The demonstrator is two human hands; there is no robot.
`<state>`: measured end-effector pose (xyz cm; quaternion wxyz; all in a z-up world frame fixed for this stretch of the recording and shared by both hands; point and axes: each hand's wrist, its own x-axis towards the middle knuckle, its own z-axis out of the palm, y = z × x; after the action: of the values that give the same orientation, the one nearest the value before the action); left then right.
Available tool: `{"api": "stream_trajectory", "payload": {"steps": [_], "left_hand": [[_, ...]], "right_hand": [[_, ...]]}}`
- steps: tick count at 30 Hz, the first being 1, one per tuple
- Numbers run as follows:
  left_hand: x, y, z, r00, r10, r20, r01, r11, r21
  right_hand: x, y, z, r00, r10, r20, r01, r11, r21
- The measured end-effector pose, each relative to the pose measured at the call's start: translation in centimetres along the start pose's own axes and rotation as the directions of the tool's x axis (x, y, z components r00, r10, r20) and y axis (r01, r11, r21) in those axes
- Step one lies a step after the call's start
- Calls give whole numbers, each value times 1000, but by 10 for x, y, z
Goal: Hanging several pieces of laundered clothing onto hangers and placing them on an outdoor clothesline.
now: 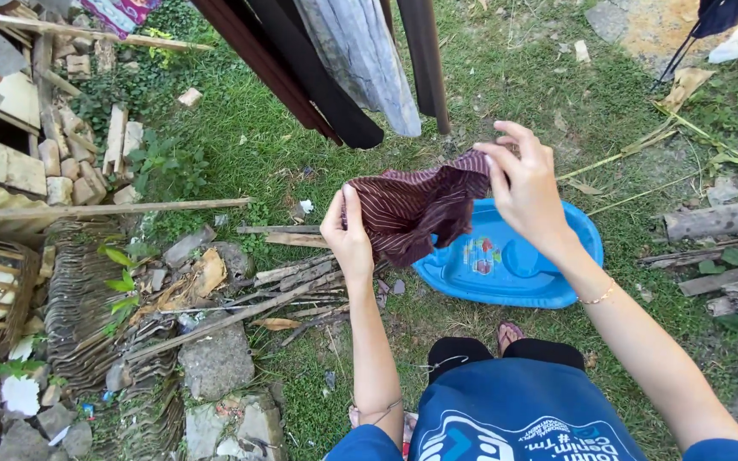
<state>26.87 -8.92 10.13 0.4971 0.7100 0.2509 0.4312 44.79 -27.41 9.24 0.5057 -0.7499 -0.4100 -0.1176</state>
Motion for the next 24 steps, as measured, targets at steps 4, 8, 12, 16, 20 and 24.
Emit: {"api": "stream_trajectory", "payload": {"steps": [4,8,12,16,20,24], "left_hand": [[-10,24,-6,992,-108,-61,101,989,-110],[-23,37,-12,1000,-19,-15,18,999,-45],[-28,61,-23,991,-7,132,3,1000,29],[-33,70,-53,955,80,285,-122,983,134],[-58,45,-98,969,95,229,-169,928,332],[-88,29,-111,989,123,-77,-38,730,682]], "right_hand": [[-13,-1,23,987,-5,160,36,982,-187],[-35,-2,48,930,151,335,-177,983,50],[-46,-24,73,860,-32,510,-224,873,434],[-58,-16,107,830,77,552,-203,964,170],[-30,-13,93,809,-30,587,-93,980,178],[-10,-41,67,835,-153,529,68,982,177]]}}
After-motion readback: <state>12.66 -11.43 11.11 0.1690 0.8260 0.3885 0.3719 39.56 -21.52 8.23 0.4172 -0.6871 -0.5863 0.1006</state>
